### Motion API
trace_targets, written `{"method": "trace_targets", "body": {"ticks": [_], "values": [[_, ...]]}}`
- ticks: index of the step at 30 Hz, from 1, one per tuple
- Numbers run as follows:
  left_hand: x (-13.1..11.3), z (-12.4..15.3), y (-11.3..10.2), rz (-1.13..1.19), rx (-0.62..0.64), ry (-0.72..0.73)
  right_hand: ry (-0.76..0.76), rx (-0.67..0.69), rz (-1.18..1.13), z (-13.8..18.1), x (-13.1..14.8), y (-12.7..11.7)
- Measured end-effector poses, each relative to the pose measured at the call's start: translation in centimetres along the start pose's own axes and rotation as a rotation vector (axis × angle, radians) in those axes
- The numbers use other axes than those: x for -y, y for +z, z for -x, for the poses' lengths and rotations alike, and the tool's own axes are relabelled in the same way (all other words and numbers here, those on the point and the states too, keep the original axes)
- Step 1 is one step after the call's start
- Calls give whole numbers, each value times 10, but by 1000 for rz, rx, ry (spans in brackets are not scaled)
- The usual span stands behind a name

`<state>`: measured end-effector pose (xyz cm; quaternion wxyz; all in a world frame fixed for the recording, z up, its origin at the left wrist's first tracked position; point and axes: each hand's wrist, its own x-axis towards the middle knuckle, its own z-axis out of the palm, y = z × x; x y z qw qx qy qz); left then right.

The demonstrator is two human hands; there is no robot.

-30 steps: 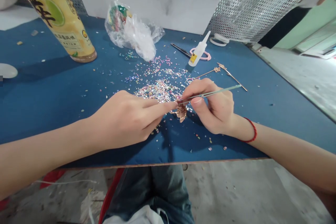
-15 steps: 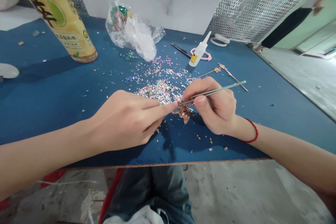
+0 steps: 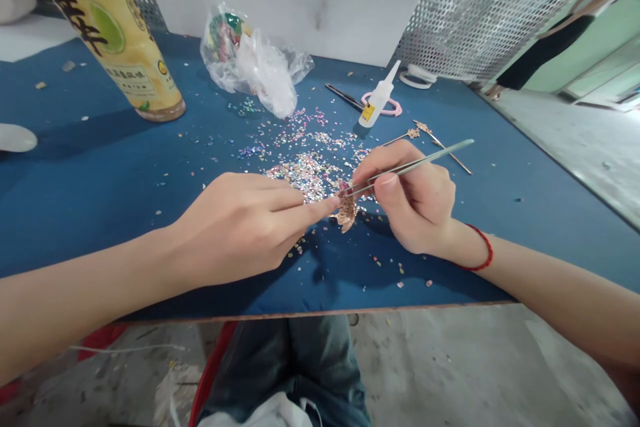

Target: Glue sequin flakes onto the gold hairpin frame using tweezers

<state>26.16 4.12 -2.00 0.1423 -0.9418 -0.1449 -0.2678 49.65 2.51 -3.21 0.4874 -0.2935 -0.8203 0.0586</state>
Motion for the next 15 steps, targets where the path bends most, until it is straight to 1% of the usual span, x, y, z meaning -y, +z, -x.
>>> {"method": "trace_targets", "body": {"ticks": [7, 9, 12, 13, 15], "values": [[1, -1, 2, 3, 1, 0, 118, -74, -114, 1, 1, 2], [0, -1, 2, 9, 3, -5, 143, -151, -127, -1, -1, 4], [-1, -1, 0, 4, 7, -19, 110, -285, -164, -5, -7, 6], [-1, -1, 0, 3, 6, -24, 105, -295, -176, -7, -10, 6], [-1, 0, 0, 7, 7, -35, 132, -250, -166, -7, -14, 5]]}}
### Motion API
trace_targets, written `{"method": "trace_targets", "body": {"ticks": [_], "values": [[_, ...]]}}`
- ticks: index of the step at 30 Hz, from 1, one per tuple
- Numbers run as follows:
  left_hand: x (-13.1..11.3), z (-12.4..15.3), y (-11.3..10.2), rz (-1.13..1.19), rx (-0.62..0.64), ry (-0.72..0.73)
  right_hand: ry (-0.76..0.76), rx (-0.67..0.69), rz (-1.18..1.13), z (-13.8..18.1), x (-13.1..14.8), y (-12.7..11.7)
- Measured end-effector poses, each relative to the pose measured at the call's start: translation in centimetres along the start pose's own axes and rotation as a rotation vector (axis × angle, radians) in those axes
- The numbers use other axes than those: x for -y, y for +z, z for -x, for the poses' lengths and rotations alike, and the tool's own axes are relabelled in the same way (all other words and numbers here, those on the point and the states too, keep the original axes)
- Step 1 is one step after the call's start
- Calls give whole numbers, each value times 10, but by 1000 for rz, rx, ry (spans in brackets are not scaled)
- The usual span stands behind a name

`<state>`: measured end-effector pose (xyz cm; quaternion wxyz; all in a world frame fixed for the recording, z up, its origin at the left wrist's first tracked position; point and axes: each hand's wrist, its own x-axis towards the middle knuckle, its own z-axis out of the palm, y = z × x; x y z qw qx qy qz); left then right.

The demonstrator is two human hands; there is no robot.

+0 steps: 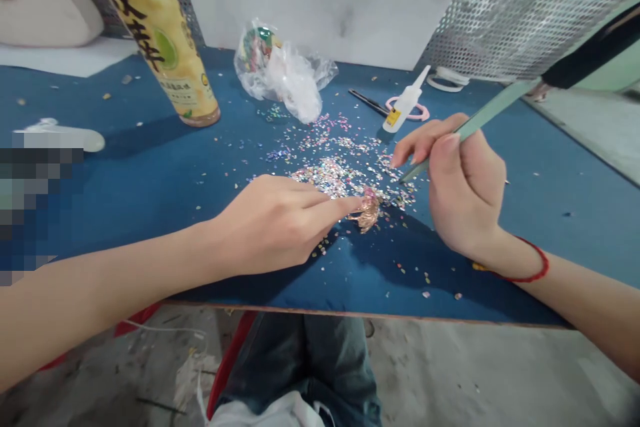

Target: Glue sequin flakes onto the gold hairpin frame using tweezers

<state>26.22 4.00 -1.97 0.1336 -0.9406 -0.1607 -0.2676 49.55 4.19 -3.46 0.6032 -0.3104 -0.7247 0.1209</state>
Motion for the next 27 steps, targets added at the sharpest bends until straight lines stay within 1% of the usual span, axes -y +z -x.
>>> {"method": "trace_targets", "body": {"ticks": [4, 7, 9, 13, 16, 20, 25, 27], "values": [[1, 0, 2, 25, -40, -13, 76, 106, 150, 0, -1, -5], [1, 0, 4, 34, -82, -15, 197, 196, 289, 2, 4, -9], [1, 0, 5, 37, -91, -13, 254, 246, 314, 3, 9, -9], [0, 0, 4, 35, -75, -12, 351, 307, 281, 3, 15, -8], [0, -1, 4, 24, -71, -21, 389, 331, 227, 1, 16, -8], [0, 0, 2, 16, -84, -6, 452, 338, 133, -2, 15, -7], [1, -2, 1, -8, -81, 8, 565, 408, -13, -5, 12, -7], [1, -2, 1, -16, -80, 14, 604, 399, -65, -4, 11, -7]]}}
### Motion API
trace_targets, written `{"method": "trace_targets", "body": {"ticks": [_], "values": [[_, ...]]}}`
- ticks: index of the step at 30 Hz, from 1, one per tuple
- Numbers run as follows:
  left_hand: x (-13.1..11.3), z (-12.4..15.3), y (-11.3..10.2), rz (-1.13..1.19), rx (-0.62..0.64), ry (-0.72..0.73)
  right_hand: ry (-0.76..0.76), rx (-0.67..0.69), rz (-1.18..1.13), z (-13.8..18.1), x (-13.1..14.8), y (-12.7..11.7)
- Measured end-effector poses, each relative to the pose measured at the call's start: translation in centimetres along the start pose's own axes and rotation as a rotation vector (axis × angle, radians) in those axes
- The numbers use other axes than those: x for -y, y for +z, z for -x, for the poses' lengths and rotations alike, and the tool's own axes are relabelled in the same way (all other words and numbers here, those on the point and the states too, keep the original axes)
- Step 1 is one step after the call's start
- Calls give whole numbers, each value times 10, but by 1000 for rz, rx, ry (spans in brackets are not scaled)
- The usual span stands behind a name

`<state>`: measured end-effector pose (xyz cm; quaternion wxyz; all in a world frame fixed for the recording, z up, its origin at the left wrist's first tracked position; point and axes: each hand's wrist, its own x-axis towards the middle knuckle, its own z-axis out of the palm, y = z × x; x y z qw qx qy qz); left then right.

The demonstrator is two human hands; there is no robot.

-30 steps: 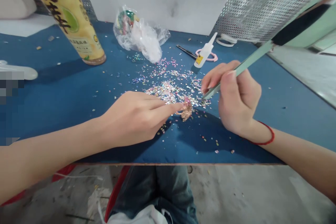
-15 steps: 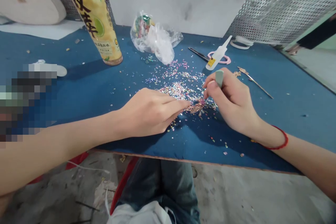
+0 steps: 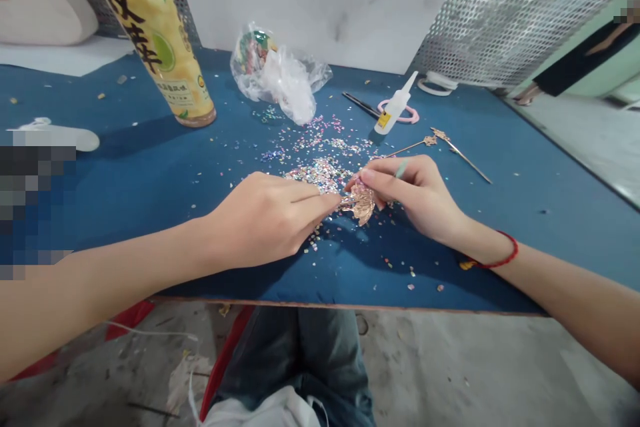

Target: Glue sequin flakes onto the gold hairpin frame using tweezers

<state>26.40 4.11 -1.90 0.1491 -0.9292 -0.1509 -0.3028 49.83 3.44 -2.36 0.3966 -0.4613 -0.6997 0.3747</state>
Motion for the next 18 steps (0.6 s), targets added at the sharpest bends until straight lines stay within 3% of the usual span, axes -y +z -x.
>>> {"method": "trace_targets", "body": {"ticks": [9, 18], "values": [[2, 1, 1, -21, 35, 23, 52, 45, -102, 4, 9, 1], [0, -1, 0, -17, 35, 41, -11, 29, 25, 4, 13, 5]]}}
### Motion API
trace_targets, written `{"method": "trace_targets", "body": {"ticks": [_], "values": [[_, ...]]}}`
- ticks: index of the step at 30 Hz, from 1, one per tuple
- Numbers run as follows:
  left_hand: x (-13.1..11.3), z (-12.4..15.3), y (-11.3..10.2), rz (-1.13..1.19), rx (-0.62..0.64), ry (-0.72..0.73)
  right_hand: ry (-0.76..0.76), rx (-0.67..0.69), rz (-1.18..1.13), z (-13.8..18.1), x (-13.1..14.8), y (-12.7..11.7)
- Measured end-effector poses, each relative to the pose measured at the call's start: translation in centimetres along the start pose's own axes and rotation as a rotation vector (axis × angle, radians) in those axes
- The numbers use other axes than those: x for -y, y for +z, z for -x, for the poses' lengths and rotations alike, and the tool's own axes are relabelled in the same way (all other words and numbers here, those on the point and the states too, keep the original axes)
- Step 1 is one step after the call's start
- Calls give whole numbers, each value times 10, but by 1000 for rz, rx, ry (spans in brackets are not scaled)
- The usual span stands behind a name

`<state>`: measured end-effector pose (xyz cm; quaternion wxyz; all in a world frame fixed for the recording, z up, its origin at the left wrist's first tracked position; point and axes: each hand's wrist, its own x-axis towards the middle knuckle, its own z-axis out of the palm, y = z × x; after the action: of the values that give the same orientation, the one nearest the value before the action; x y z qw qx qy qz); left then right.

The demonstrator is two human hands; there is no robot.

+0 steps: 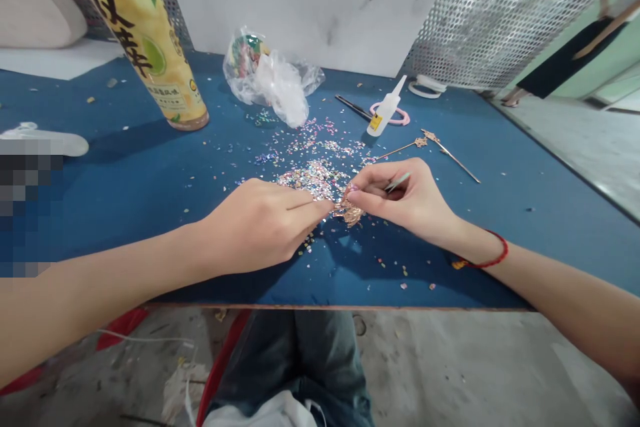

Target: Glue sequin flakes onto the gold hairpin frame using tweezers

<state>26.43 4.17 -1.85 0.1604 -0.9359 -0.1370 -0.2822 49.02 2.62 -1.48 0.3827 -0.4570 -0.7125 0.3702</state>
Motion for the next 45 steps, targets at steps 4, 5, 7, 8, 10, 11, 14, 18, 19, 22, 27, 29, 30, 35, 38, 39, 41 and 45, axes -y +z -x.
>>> {"method": "trace_targets", "body": {"ticks": [4, 5, 7, 8, 10, 11, 14, 18, 19, 22, 27, 29, 30, 35, 38, 39, 41, 45], "values": [[0, 1, 1, -7, 0, -9, -59, -32, 67, 1, -4, 3], [0, 1, 2, -8, -1, -11, -73, -39, 82, 1, -5, 4], [1, 2, 2, -4, 1, -18, -99, -40, 117, 1, -6, 4], [1, 2, 3, 3, 2, -22, -104, -35, 132, 1, -7, 4], [2, 2, 3, 19, 9, -37, -92, -24, 132, 1, -6, 2], [2, 2, 3, 23, 14, -47, -78, -17, 116, 0, -6, 1], [2, 2, 2, 18, 21, -70, -39, 14, 31, 1, -4, -2], [2, 2, 2, 23, 11, -62, -23, 30, -24, 1, -3, -3], [1, 2, 2, 26, 10, -60, -18, 29, -24, 1, -3, -2], [1, 1, 2, 30, 15, -57, -3, 8, -22, 1, -4, 0], [2, 2, 2, 39, 18, -56, -8, -18, 35, 0, -4, 1], [3, 2, 3, 51, 9, -61, -5, 2, 22, -1, -5, 0], [3, 2, 3, 56, 5, -65, -3, 16, -8, -1, -6, -1], [3, 3, 3, 67, -15, -69, 10, 29, -186, -1, -12, -4], [3, 2, 2, 69, -24, -61, 16, 29, -168, -2, -14, -5], [3, 2, 2, 71, -25, -57, 14, 23, -161, -3, -14, -5], [3, 2, 2, 73, -25, -53, 16, 10, -158, -3, -13, -5], [3, 2, 3, 65, -26, -50, 36, -2, -173, -3, -11, -4]]}}
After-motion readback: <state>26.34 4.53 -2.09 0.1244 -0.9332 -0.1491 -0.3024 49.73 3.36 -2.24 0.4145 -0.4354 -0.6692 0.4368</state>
